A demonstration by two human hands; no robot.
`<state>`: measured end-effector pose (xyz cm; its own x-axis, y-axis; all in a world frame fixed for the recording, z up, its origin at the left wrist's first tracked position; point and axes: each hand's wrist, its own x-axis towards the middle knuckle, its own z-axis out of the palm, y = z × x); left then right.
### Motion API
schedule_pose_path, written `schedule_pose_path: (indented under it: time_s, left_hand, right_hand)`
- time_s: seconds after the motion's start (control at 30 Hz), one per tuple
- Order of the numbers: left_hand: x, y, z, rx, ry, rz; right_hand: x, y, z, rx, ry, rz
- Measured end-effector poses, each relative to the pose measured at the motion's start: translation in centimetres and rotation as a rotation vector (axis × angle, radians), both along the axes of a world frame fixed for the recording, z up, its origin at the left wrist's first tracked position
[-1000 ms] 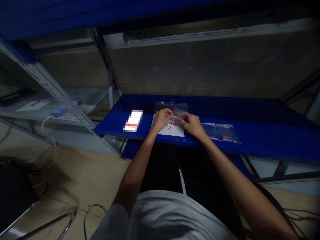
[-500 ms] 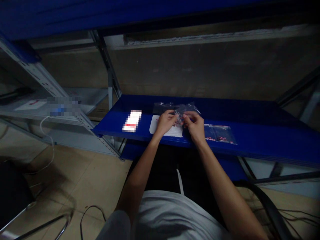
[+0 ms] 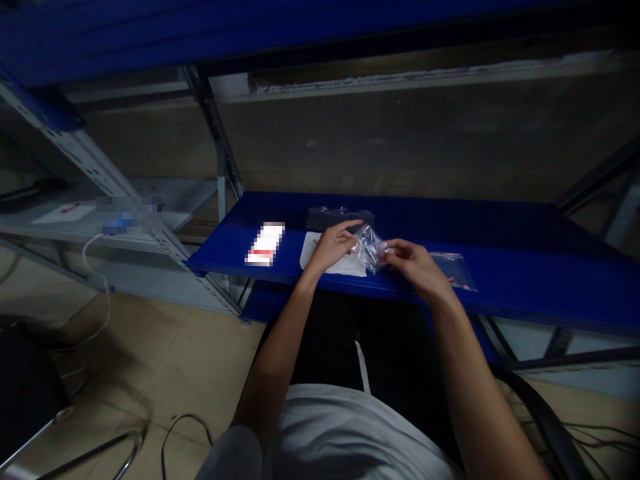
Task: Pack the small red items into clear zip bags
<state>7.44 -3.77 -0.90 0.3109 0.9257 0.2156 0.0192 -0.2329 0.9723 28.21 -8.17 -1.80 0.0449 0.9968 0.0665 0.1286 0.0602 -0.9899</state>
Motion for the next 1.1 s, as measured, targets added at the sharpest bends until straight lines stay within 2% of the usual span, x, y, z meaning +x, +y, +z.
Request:
schedule_pose_path:
  time_s: [0.07, 0.17, 0.3, 0.37, 0.43, 0.57, 0.73, 0.83, 0.93, 1.03, 1.1]
  left_hand:
    - [0.5, 0.0, -0.1, -0.007, -0.045, 0.057]
    - [1.7, -0.5, -0.2, -0.063, -0.115, 0.1]
    - [3.6, -1.7, -0.7, -0.172, -0.116, -0.043]
    - [4.3, -2.1, -1.2, -0.19, -0.095, -0.128]
    - [5.0, -2.3, -1.7, -0.181, -0.075, -0.168]
    - [5.8, -2.0, -2.3, -0.131, -0.032, -0.148]
    - [5.7, -1.2, -1.6, -0.073, 0.017, -0.093]
    - [4.5, -0.3, -0.3, -0.047, 0.037, -0.011]
    - [2.2, 1.3, 1.1, 0.009, 0.056, 0.202]
    - [-0.6, 3.7, 2.0, 0.042, 0.13, 0.392]
    - [-2.4, 5.6, 2.0, 0.042, 0.209, 0.467]
  right_hand:
    - [0.5, -0.2, 0.2, -0.039, -0.044, 0.075]
    - [0.7, -0.5, 0.1, -0.024, 0.001, 0.021]
    - [0.6, -0.9, -0.7, 0.01, 0.152, -0.184]
    - [0.8, -1.2, -1.2, 0.02, 0.181, -0.239]
    - [1.1, -1.5, -1.6, 0.027, 0.171, -0.262]
    - [2.3, -2.3, -1.6, 0.032, 0.094, -0.247]
    - [3.6, -1.6, -0.5, 0.062, 0.033, -0.265]
    - [2.8, 0.7, 0.4, 0.112, -0.027, -0.217]
    - [0.4, 4.3, 1.3, 0.149, -0.114, -0.086]
    - [-3.2, 8.3, 2.3, 0.137, -0.304, -0.025]
    - [-5.7, 10.5, 2.8, 0.099, -0.553, -0.032]
